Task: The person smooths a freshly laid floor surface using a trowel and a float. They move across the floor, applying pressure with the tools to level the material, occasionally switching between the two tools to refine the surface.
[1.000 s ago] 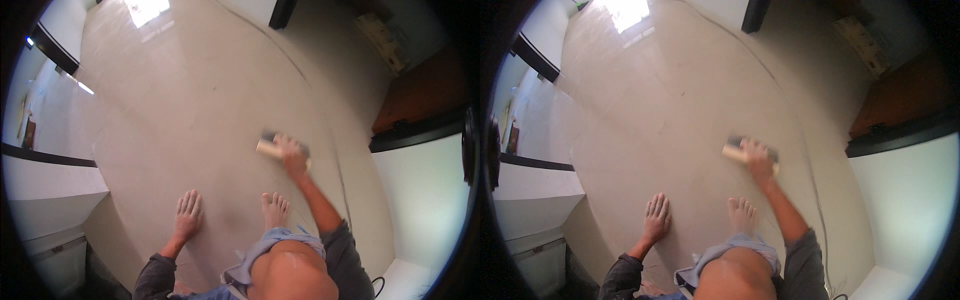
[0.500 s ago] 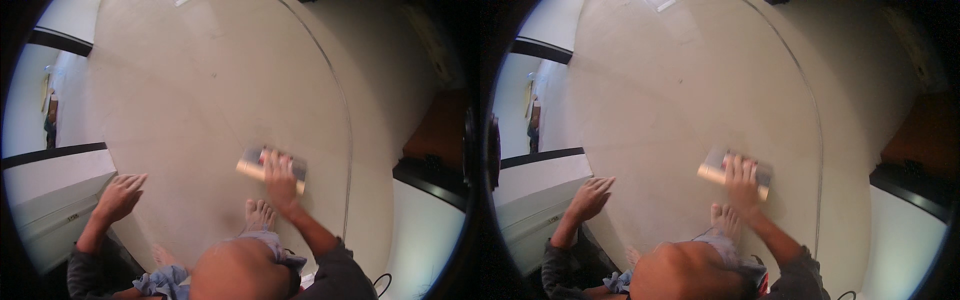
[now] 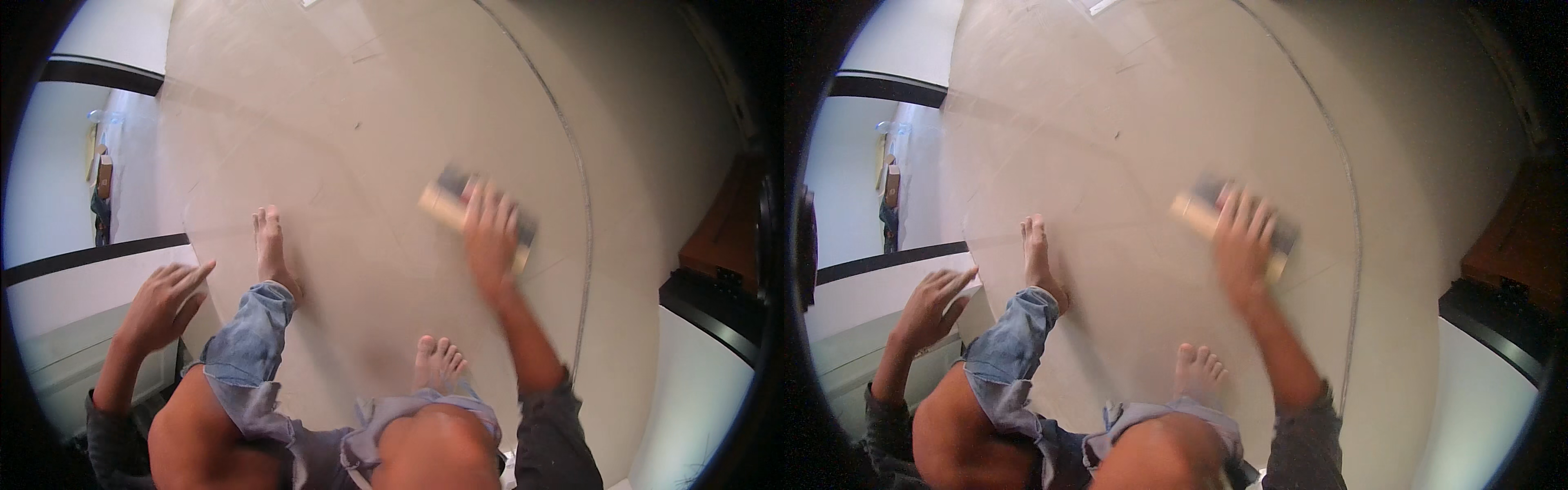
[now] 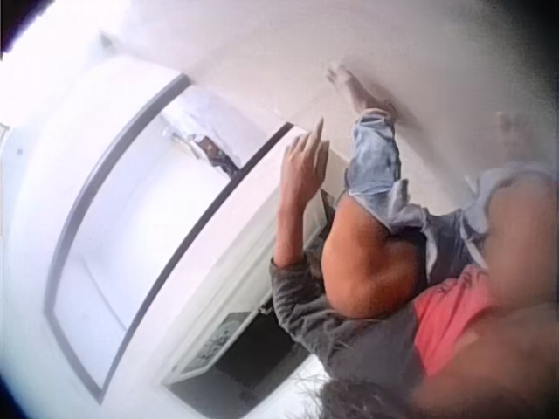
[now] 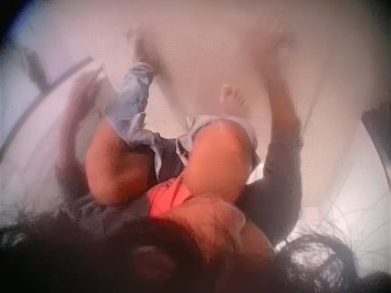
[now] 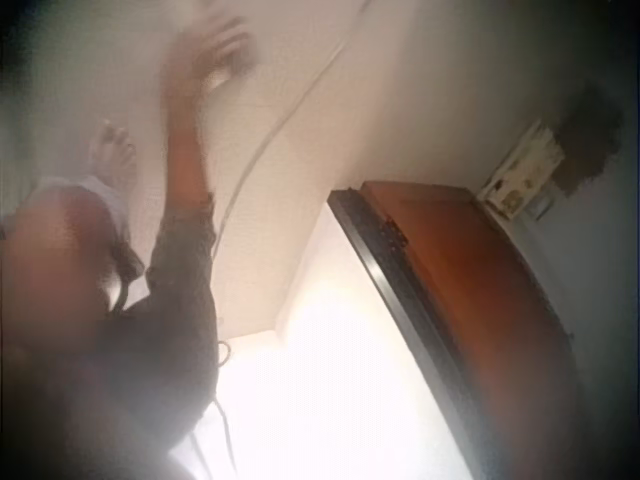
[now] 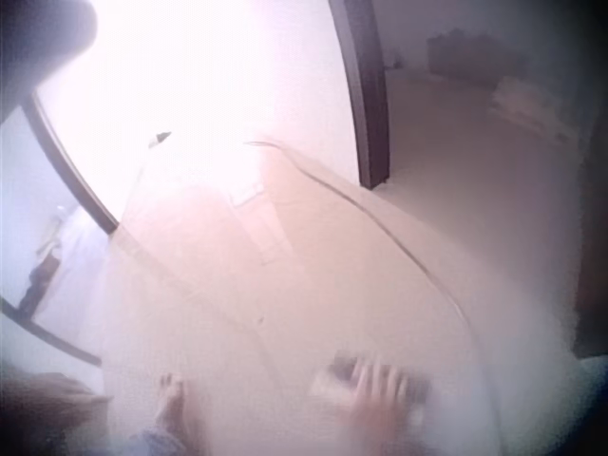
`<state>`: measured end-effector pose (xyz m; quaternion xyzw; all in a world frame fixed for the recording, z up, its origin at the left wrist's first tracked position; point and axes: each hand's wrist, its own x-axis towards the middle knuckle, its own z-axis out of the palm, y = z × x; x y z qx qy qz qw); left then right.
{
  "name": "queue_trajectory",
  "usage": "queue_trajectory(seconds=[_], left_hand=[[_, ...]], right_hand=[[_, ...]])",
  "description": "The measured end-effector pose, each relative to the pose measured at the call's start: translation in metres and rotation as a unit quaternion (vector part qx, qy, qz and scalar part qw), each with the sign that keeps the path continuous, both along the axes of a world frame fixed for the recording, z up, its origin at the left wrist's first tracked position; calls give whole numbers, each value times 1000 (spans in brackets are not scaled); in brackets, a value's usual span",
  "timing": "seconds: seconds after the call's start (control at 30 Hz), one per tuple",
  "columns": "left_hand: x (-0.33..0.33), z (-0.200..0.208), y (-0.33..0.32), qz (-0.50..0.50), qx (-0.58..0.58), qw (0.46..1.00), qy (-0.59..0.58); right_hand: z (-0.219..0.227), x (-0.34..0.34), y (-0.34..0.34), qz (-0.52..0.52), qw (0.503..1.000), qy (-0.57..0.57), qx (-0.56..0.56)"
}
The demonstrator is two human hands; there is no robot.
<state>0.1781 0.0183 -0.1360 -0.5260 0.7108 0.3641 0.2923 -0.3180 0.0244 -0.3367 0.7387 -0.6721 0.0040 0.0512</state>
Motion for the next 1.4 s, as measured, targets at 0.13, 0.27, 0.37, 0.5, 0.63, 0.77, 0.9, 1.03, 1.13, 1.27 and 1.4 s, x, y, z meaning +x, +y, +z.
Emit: queue_trajectory(seconds=[0.13,0.27,0.37,0.5,0.63,0.77,0.9,1.03,1.13,1.27,1.4], left_hand=[[-23,-41,-49,-18,-37,997,64],[-38,-85,-77,10,-100,988,121],[-50,-156,-92,20,-197,969,150],[-64,-212,-151,-52,-304,941,137],[-84,-238,-243,-5,-391,901,187],[-103,-245,-291,85,-432,876,197],[-106,-251,-291,108,-437,872,193],[-148,-243,-254,8,-361,899,250],[-179,-236,-177,-224,-246,873,356],[-195,-282,-23,-360,90,742,558],[-150,-228,-77,-173,273,696,641]], right_hand=[[47,-81,-194,-151,960,-79,223],[26,-24,-112,111,982,9,154],[36,-17,-14,274,939,-6,207],[26,-50,-81,140,963,64,223],[-5,-60,-196,-272,950,-43,149],[3,125,-135,34,974,143,170],[17,132,-143,25,989,37,139],[34,39,-241,-361,899,24,245],[6,62,-241,-233,960,68,136],[22,188,-210,61,977,148,142],[0,89,-273,-183,975,28,122]])
